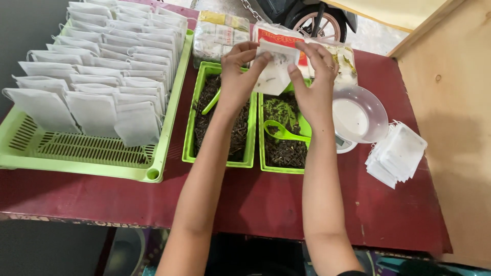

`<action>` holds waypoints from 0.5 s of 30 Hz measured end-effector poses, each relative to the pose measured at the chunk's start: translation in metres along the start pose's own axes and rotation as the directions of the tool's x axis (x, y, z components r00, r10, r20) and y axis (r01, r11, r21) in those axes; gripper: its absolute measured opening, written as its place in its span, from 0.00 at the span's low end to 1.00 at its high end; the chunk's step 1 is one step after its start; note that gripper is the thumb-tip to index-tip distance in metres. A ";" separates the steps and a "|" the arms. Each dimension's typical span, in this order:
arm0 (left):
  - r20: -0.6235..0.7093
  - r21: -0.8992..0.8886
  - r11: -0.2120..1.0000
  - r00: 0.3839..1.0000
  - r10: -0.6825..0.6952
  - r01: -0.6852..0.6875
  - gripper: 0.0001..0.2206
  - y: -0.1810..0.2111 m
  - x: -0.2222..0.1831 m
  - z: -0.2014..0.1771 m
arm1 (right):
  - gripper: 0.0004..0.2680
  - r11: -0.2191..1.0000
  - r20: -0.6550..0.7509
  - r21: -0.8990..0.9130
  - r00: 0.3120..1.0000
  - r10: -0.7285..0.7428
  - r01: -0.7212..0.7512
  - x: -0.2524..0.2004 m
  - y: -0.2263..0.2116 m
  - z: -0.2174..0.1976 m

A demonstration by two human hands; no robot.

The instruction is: Filling small white bags with tea leaves using a scoop and weighing them on a digital scale

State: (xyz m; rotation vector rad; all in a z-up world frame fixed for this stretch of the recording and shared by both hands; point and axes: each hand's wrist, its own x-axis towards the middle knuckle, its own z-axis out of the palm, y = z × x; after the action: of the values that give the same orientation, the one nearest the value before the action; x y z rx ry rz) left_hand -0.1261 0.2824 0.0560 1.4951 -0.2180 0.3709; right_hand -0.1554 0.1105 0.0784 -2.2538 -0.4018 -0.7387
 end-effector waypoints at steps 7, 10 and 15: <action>0.228 0.223 0.971 0.973 0.034 -0.086 0.14 0.042 -0.010 -0.039 | 0.13 0.978 0.068 0.207 0.998 -0.009 -0.005 0.002 0.004 -0.003; 0.275 0.253 0.961 0.961 0.039 -0.112 0.15 0.047 -0.013 -0.046 | 0.13 0.920 0.179 0.379 0.983 0.031 -0.098 -0.001 0.002 -0.004; 0.356 0.360 0.913 0.933 0.056 -0.192 0.12 0.055 -0.025 -0.046 | 0.11 0.894 0.106 0.448 0.992 -0.064 0.010 -0.003 -0.011 0.001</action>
State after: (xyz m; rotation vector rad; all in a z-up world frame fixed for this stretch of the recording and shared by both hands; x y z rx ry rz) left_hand -0.1733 0.3270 0.0948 1.9452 -0.5435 0.2657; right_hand -0.1624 0.1188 0.0823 -1.8587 -0.6073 -0.4714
